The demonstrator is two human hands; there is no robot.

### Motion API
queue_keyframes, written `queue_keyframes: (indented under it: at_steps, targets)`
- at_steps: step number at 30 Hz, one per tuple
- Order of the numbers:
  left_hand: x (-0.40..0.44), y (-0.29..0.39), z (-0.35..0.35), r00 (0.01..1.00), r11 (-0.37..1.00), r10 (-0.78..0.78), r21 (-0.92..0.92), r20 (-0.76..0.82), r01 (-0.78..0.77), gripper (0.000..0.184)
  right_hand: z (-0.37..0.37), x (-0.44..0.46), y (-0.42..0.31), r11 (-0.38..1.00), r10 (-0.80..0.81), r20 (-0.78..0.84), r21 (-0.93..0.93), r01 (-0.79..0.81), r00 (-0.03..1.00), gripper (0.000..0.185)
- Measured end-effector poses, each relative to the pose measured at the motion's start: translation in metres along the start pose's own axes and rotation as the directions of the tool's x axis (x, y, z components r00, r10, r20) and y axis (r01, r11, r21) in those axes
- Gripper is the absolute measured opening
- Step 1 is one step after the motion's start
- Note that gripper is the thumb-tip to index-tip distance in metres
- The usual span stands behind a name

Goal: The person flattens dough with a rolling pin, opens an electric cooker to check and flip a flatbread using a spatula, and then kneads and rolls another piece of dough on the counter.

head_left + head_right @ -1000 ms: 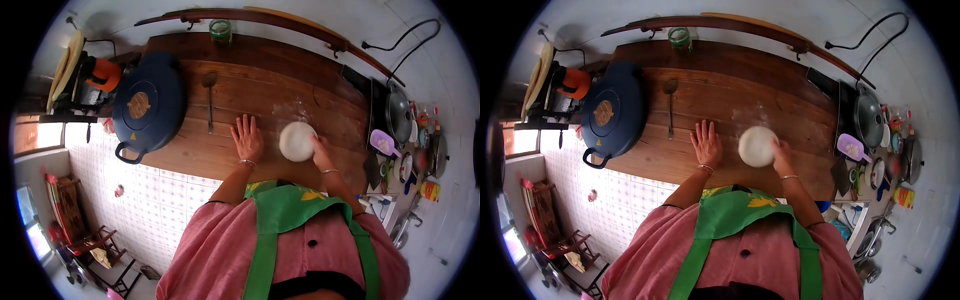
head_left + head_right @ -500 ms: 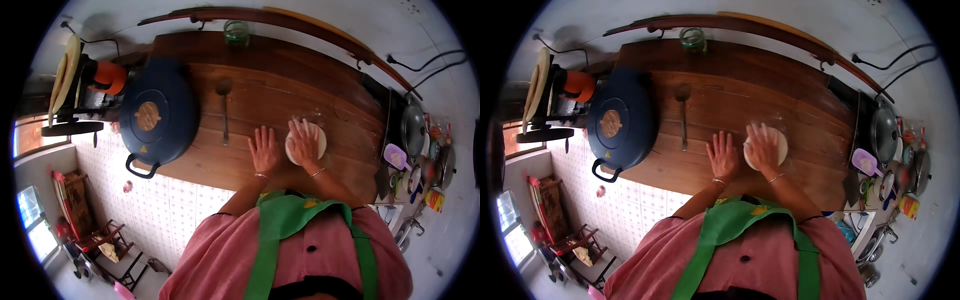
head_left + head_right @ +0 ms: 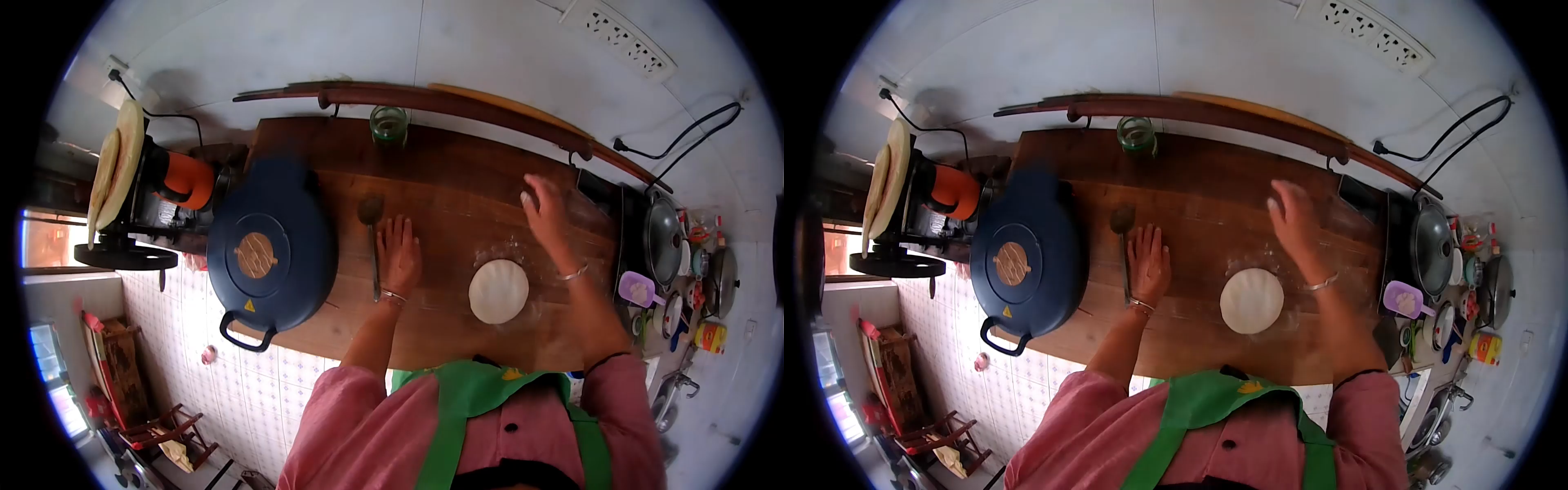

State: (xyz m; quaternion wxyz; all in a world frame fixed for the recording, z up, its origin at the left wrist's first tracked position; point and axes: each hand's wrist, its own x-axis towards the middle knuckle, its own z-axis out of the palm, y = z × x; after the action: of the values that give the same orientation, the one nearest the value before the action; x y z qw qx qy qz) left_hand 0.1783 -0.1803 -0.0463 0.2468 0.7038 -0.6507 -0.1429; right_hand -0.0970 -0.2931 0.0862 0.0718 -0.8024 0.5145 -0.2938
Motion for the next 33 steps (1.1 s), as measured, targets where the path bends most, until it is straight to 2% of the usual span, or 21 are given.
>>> queue_keyframes:
  at_steps: [1, 3, 4, 6, 7, 9, 15, 18, 22, 25, 27, 31, 33]
  targets:
    - [0.006, 0.004, -0.004, 1.000, 1.000, 0.002, -0.001, -0.008, -0.002, 0.048, -0.001, 0.022, 0.004, 1.000, -0.006, -0.005, -0.002, 0.006, 1.000, 0.033]
    - [0.007, 0.014, -0.010, 0.998, 0.981, -0.016, 0.192, 0.066, 0.003, 0.047, 0.003, 0.063, 0.010, 0.995, -0.044, 0.002, -0.085, 0.044, 0.999, 0.039]
    - [0.009, 0.012, -0.007, 0.998, 0.981, -0.024, 0.195, 0.055, 0.013, 0.047, 0.007, 0.083, 0.008, 0.995, -0.057, 0.002, -0.081, 0.057, 0.998, 0.039]
    - [0.007, 0.008, -0.002, 1.000, 0.994, -0.017, 0.111, -0.003, 0.018, 0.046, 0.018, 0.111, 0.001, 0.945, -0.228, -0.025, -0.247, 0.215, 0.973, 0.045]
    - [0.006, 0.007, -0.001, 1.000, 0.993, -0.028, 0.117, -0.012, 0.030, 0.046, 0.027, 0.119, -0.002, 0.944, -0.240, -0.024, -0.237, 0.228, 0.970, 0.045]
    - [0.008, 0.006, -0.001, 0.998, 0.997, -0.053, 0.062, 0.020, 0.051, 0.044, 0.042, 0.133, -0.008, 0.892, -0.243, 0.024, -0.387, 0.233, 0.970, 0.050]
    - [0.009, 0.006, -0.003, 0.998, 0.996, -0.064, 0.058, 0.018, 0.063, 0.043, 0.068, 0.146, 0.001, 0.861, -0.229, 0.019, -0.462, 0.212, 0.973, 0.050]
    - [0.009, 0.006, -0.005, 0.998, 0.997, -0.062, 0.041, 0.014, 0.062, 0.043, 0.072, 0.146, 0.008, 0.886, -0.274, -0.041, -0.399, 0.235, 0.961, 0.049]
    - [0.007, 0.009, -0.009, 0.998, 0.998, -0.063, -0.004, -0.017, 0.063, 0.043, 0.057, 0.150, 0.003, 0.882, -0.296, -0.078, -0.406, 0.241, 0.952, 0.049]
    - [0.009, 0.009, -0.005, 0.998, 0.999, -0.051, 0.006, -0.039, 0.051, 0.043, 0.037, 0.153, -0.006, 0.872, -0.335, -0.131, -0.418, 0.254, 0.933, 0.049]
    - [0.006, 0.010, -0.005, 0.996, 0.999, -0.051, 0.011, -0.076, 0.052, 0.043, 0.019, 0.149, -0.015, 0.899, -0.352, -0.176, -0.338, 0.279, 0.920, 0.048]
    - [0.003, 0.011, -0.007, 0.998, 0.999, -0.045, 0.017, -0.052, 0.045, 0.044, -0.020, 0.106, -0.040, 0.893, -0.351, -0.189, -0.362, 0.267, 0.917, 0.046]
    - [-0.001, 0.008, -0.004, 0.993, 1.000, 0.001, -0.001, -0.116, -0.001, 0.044, -0.038, 0.067, -0.050, 0.938, -0.323, -0.155, -0.188, 0.293, 0.934, 0.042]
